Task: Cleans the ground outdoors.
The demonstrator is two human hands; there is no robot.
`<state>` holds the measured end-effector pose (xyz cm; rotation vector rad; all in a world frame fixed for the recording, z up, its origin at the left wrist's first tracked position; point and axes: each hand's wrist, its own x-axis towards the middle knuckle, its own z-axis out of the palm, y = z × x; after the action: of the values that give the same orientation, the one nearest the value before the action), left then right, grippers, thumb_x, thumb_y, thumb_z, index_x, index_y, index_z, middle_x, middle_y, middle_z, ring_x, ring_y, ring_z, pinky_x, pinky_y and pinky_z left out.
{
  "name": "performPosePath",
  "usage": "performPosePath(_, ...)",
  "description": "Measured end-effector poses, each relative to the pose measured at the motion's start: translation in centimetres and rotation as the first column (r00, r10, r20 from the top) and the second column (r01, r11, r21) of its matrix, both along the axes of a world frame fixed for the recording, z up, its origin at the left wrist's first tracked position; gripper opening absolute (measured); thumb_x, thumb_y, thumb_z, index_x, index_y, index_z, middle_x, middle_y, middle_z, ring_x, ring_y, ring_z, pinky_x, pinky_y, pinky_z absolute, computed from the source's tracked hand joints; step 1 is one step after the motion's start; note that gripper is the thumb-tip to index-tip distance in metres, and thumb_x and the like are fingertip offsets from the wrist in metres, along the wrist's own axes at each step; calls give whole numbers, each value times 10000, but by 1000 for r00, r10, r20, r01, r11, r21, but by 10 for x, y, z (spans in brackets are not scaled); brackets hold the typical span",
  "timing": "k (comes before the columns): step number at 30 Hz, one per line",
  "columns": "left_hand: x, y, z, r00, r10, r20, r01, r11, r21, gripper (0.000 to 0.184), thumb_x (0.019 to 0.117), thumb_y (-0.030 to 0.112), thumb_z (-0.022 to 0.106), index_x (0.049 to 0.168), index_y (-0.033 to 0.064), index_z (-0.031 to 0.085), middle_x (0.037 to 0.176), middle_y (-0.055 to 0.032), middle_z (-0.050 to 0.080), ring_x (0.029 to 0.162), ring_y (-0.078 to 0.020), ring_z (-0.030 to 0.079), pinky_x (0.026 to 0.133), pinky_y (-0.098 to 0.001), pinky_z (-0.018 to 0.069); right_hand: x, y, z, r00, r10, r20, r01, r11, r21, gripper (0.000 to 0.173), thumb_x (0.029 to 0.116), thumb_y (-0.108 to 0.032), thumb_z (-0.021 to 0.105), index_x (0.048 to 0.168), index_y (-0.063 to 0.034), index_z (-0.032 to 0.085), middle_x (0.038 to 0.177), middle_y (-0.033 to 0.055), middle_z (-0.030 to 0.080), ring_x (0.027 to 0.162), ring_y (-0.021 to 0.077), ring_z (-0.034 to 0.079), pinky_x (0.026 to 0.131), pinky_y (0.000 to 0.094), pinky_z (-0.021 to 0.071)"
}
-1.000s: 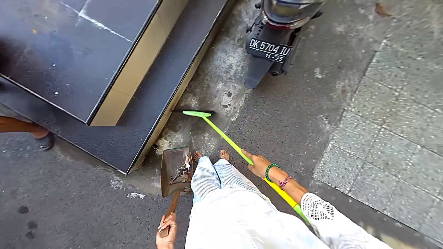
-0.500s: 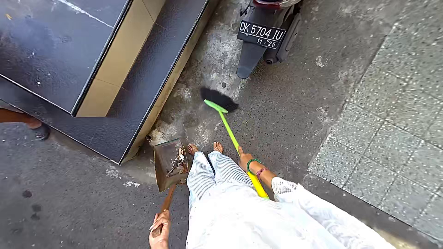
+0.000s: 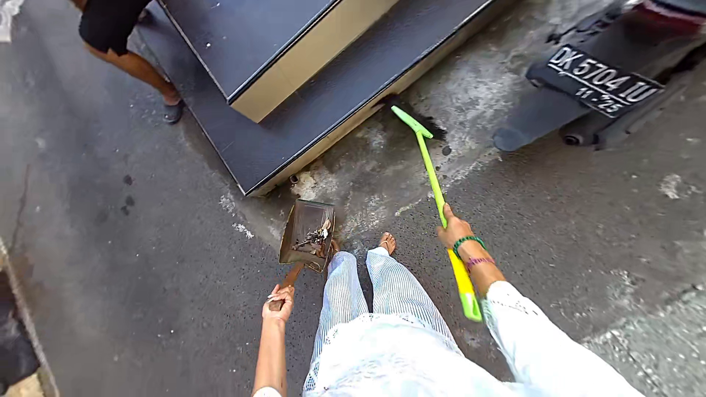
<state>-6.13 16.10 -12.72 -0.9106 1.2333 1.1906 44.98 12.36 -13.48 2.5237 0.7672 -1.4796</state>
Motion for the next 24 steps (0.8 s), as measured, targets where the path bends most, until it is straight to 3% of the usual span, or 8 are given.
performPosePath(3, -19, -1, -9, 999, 30, 19, -30, 1000, -3, 362, 1083, 291, 319, 894, 86, 551, 624, 1, 569, 440, -56, 539, 402, -136, 443, -46, 36, -50, 995, 94, -38, -97, 991, -91, 796, 1016, -140, 570, 1651, -57, 98, 1357, 334, 579, 1263, 446, 596, 1060, 563, 470)
performPosePath(5, -40, -4, -13, 998, 52, 41, -52, 999, 0, 372, 1084, 295, 312, 901, 81, 555, 625, 5, 575, 442, -50, 543, 402, -136, 446, -82, 27, -56, 979, 194, -65, -202, 965, -164, 820, 1006, -114, 563, 1657, -82, 64, 1353, 333, 582, 1261, 452, 599, 1054, 566, 480)
performPosePath(7, -63, -13, -11, 996, 72, 46, -72, 997, -9, 359, 1084, 291, 319, 915, 78, 553, 624, 6, 574, 439, -48, 543, 402, -133, 449, -101, 5, -43, 959, 268, -90, -282, 935, -215, 839, 1007, -110, 559, 1667, -137, 43, 1352, 327, 584, 1261, 456, 595, 1050, 577, 477)
performPosePath(10, -93, -23, -7, 997, 62, 52, -61, 998, -14, 348, 1082, 284, 329, 919, 78, 558, 616, 3, 567, 430, -49, 535, 395, -134, 443, -99, -19, 5, 922, 373, -105, -387, 895, -223, 834, 1000, -131, 599, 1674, -215, 115, 1308, 331, 616, 1222, 485, 609, 1027, 617, 477)
performPosePath(14, -124, -38, -1, 995, 50, 81, -48, 999, -16, 365, 1082, 300, 337, 897, 73, 556, 597, 0, 551, 407, -51, 516, 372, -137, 426, -120, -13, 70, 879, 473, -68, -476, 853, -215, 809, 1028, -148, 560, 1676, -228, 83, 1212, 327, 660, 1132, 492, 652, 979, 615, 502)
performPosePath(20, -153, -57, -12, 991, 87, 104, -86, 996, -12, 393, 1093, 322, 318, 907, 63, 547, 586, 3, 540, 389, -46, 509, 360, -138, 431, -171, 52, -20, 813, 578, -75, -572, 767, -291, 875, 996, -83, 588, 1672, -188, 42, 1346, 343, 586, 1268, 498, 579, 1048, 621, 462)
performPosePath(22, -168, -67, -7, 989, 122, 82, -121, 992, -22, 380, 1091, 310, 325, 906, 65, 548, 587, 0, 537, 392, -48, 505, 361, -140, 425, -176, 37, -11, 781, 618, -91, -611, 726, -316, 888, 990, -100, 609, 1673, -194, 48, 1332, 355, 588, 1252, 515, 581, 1031, 642, 468)
performPosePath(24, -183, -78, -2, 985, 150, 87, -150, 989, -7, 378, 1091, 311, 326, 905, 69, 548, 594, 1, 536, 400, -49, 504, 369, -137, 423, -172, 23, 30, 771, 631, -88, -624, 722, -299, 873, 990, -116, 611, 1674, -203, 76, 1277, 364, 614, 1197, 537, 603, 1000, 665, 477)
